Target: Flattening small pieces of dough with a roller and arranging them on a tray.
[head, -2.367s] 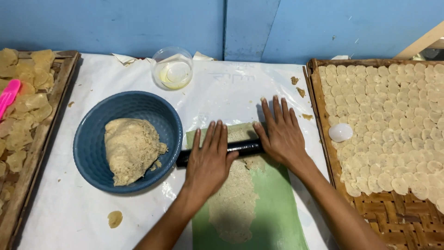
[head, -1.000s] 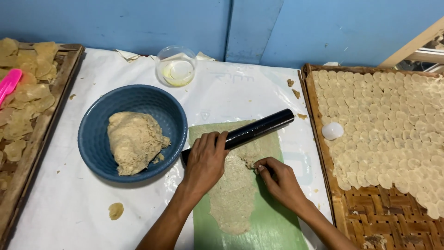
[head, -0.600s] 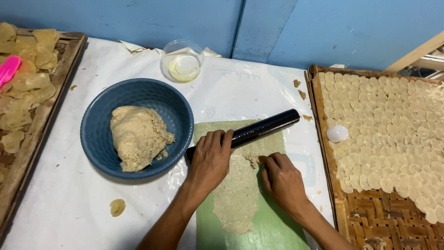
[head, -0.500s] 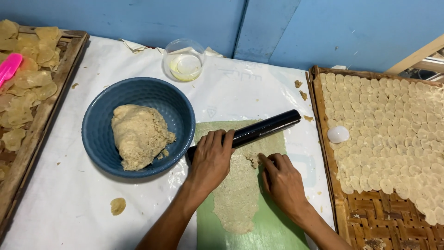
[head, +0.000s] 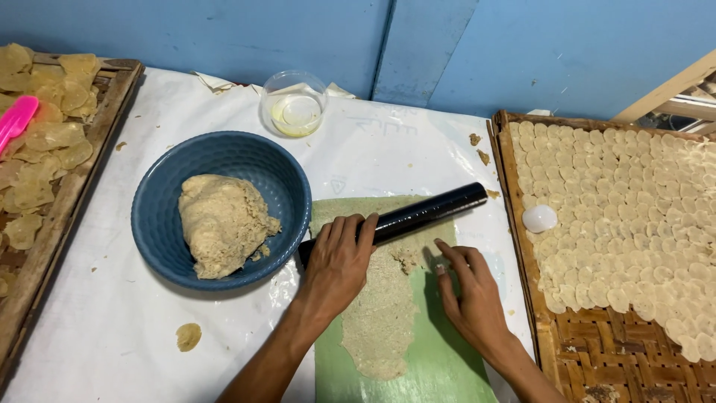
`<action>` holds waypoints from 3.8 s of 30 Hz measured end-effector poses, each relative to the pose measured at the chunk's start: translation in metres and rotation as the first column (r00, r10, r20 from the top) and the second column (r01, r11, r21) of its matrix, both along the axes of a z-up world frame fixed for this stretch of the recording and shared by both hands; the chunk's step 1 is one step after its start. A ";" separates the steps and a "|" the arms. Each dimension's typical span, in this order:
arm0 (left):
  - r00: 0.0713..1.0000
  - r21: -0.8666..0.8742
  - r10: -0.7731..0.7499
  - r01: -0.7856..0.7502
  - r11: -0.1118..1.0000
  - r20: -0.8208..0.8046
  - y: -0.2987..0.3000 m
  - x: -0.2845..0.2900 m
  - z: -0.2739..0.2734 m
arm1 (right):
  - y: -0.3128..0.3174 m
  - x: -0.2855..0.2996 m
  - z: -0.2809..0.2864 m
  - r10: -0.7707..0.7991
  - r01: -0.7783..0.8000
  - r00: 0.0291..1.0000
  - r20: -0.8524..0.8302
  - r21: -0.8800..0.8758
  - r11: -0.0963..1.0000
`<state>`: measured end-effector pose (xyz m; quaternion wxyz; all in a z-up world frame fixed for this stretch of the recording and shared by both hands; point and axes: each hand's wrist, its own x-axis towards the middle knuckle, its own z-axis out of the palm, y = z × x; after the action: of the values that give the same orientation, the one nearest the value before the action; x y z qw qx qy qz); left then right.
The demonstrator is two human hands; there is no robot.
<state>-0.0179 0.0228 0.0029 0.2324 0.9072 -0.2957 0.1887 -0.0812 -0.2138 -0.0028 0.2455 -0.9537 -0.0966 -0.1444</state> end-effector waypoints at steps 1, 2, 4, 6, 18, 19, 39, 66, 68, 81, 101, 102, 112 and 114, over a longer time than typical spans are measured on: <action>1.000 0.003 -0.011 0.011 1.000 0.000 0.000 -0.003 0.004 | -0.003 -0.001 0.000 -0.020 0.018 0.998 0.053 0.041 0.999; 1.000 0.003 -0.013 0.013 1.000 -0.001 -0.001 -0.008 0.004 | -0.005 0.000 0.003 -0.022 0.020 0.998 0.052 0.041 0.999; 0.997 0.015 -0.066 0.067 0.998 -0.042 -0.002 -0.016 0.005 | -0.009 0.002 0.009 -0.039 0.037 0.980 0.196 0.013 0.999; 0.995 0.055 -0.078 0.082 0.995 -0.064 -0.005 -0.024 -0.002 | -0.009 0.010 0.020 -0.018 0.020 0.969 0.247 -0.002 1.000; 0.985 0.152 -0.043 0.068 0.986 -0.166 -0.010 -0.032 -0.011 | -0.014 0.080 -0.001 0.022 -0.031 0.999 -0.031 -0.343 0.939; 0.980 0.157 -0.029 0.061 0.986 -0.197 -0.011 -0.029 -0.010 | -0.016 0.085 -0.005 -0.001 -0.039 0.994 -0.108 -0.372 0.927; 0.994 0.204 0.109 -0.102 0.974 -0.024 -0.028 -0.042 -0.017 | -0.019 0.065 -0.009 0.021 -0.020 1.000 -0.001 -0.363 0.931; 0.959 -0.039 -0.080 0.072 0.997 -0.271 -0.005 0.004 -0.001 | 0.048 -0.073 -0.018 0.562 -0.567 0.823 -0.083 -0.159 0.808; 0.946 -0.031 -0.088 0.082 0.996 -0.311 -0.008 0.010 0.000 | 0.036 -0.035 0.036 0.600 -0.573 0.800 0.008 -0.287 0.768; 0.935 0.183 0.177 -0.125 0.975 -0.308 -0.022 0.002 0.005 | -0.005 0.086 -0.007 -0.060 0.015 0.990 -0.131 -0.325 0.946; 0.998 0.093 -0.043 0.046 0.995 -0.036 -0.010 -0.060 0.009 | -0.002 0.019 0.031 0.059 -0.050 0.998 0.036 -0.201 0.978; 0.998 0.084 -0.046 0.050 0.995 -0.052 -0.010 -0.063 0.008 | -0.001 0.023 0.027 0.046 -0.044 0.999 0.008 -0.222 0.974; 0.997 0.217 -0.059 0.047 0.975 0.050 -0.016 -0.105 -0.013 | -0.005 0.008 -0.008 0.062 -0.050 0.998 0.024 -0.334 0.941; 0.998 0.195 -0.045 0.034 0.980 0.053 -0.022 -0.120 -0.015 | -0.009 -0.006 -0.009 0.066 -0.061 0.998 0.003 -0.337 0.940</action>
<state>-0.1380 0.0006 -0.0124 0.1380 0.9138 -0.3369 0.1801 -0.0870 -0.2225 -0.0115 0.0829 -0.9769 -0.1524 -0.1244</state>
